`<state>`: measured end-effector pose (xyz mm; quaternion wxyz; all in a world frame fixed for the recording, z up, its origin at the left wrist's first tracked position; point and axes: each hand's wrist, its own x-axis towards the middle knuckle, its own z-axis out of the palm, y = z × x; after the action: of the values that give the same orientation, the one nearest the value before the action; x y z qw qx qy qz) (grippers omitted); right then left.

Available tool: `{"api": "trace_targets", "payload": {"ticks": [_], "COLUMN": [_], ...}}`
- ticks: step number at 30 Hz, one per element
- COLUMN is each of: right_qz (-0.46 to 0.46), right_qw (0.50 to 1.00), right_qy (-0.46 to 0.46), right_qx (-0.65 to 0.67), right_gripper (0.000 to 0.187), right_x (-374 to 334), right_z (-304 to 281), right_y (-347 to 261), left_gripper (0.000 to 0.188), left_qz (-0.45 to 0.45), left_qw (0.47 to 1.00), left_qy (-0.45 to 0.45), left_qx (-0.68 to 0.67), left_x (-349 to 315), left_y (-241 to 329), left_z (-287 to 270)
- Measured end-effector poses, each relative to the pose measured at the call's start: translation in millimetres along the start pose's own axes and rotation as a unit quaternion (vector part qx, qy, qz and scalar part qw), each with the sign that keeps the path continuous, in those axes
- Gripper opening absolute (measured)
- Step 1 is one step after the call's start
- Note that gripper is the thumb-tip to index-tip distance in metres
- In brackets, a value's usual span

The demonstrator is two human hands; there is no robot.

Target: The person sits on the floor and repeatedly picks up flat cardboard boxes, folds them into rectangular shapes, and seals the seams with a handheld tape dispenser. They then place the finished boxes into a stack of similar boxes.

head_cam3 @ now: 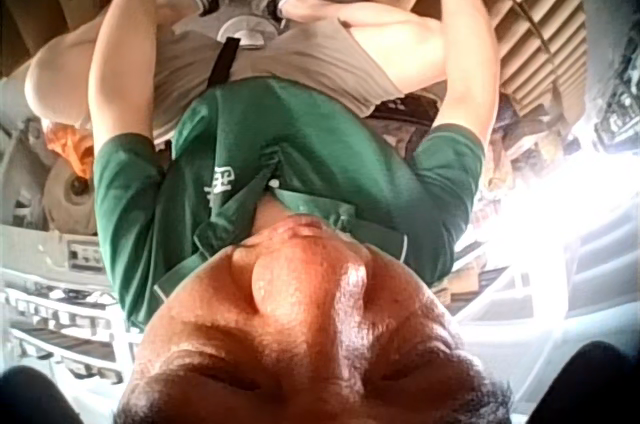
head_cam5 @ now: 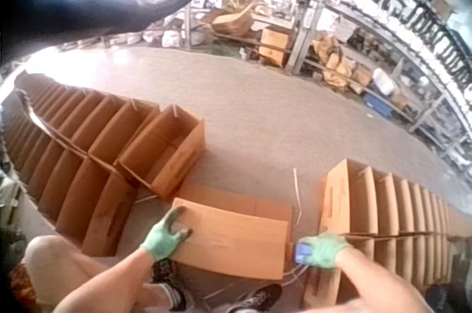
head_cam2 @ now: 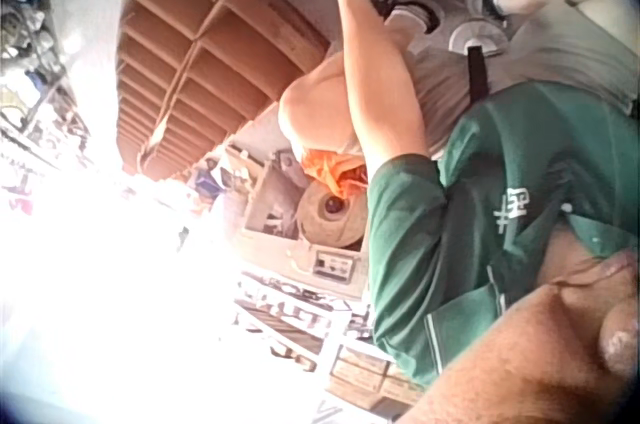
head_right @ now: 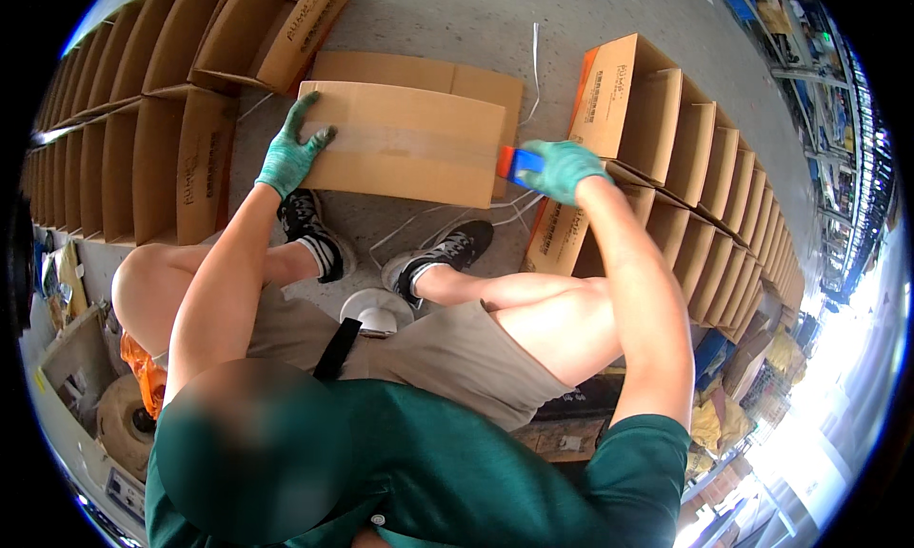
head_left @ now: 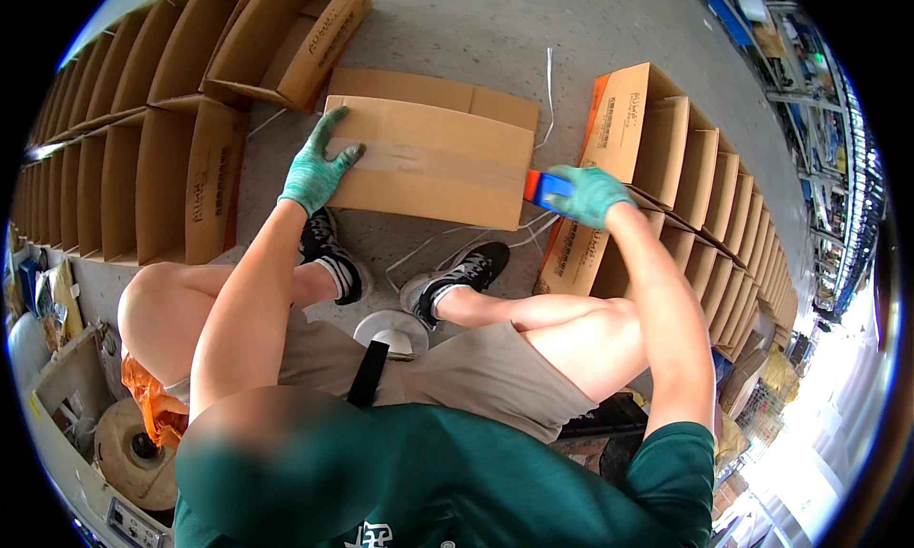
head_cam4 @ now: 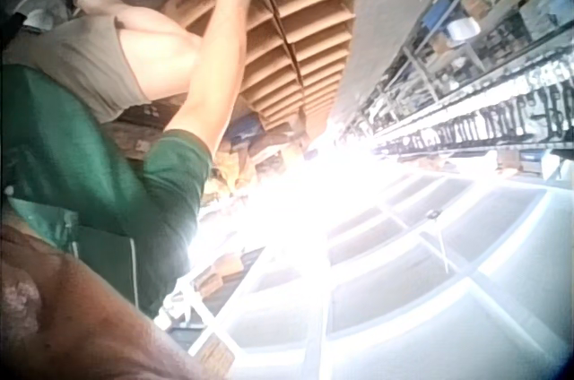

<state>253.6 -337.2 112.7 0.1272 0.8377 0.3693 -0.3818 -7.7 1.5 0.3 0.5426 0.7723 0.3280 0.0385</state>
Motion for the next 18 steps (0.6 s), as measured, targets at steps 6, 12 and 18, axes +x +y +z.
{"api": "trace_targets", "payload": {"ticks": [6, 12, 18], "right_qz": [0.097, 0.101, 0.133], "right_qw": [0.995, 0.993, 0.99], "right_qy": [0.029, 0.056, 0.036], "right_qx": [-0.007, -0.013, 0.016], "right_gripper": [0.039, 0.032, 0.032], "right_x": [23.5, 40.4, 56.0], "right_z": [36.0, 59.8, 68.8], "right_y": [-60.2, -64.4, -58.9], "left_gripper": [0.073, 0.071, 0.049], "left_qz": [0.053, 0.219, 0.297], "left_qw": [0.94, 0.85, 0.858], "left_qy": [0.058, 0.007, -0.114], "left_qx": [0.331, 0.48, 0.403], "left_x": [2.7, 9.4, 12.0], "left_y": [26.8, 70.0, 127.2], "left_z": [-3.4, 67.3, 169.2]}}
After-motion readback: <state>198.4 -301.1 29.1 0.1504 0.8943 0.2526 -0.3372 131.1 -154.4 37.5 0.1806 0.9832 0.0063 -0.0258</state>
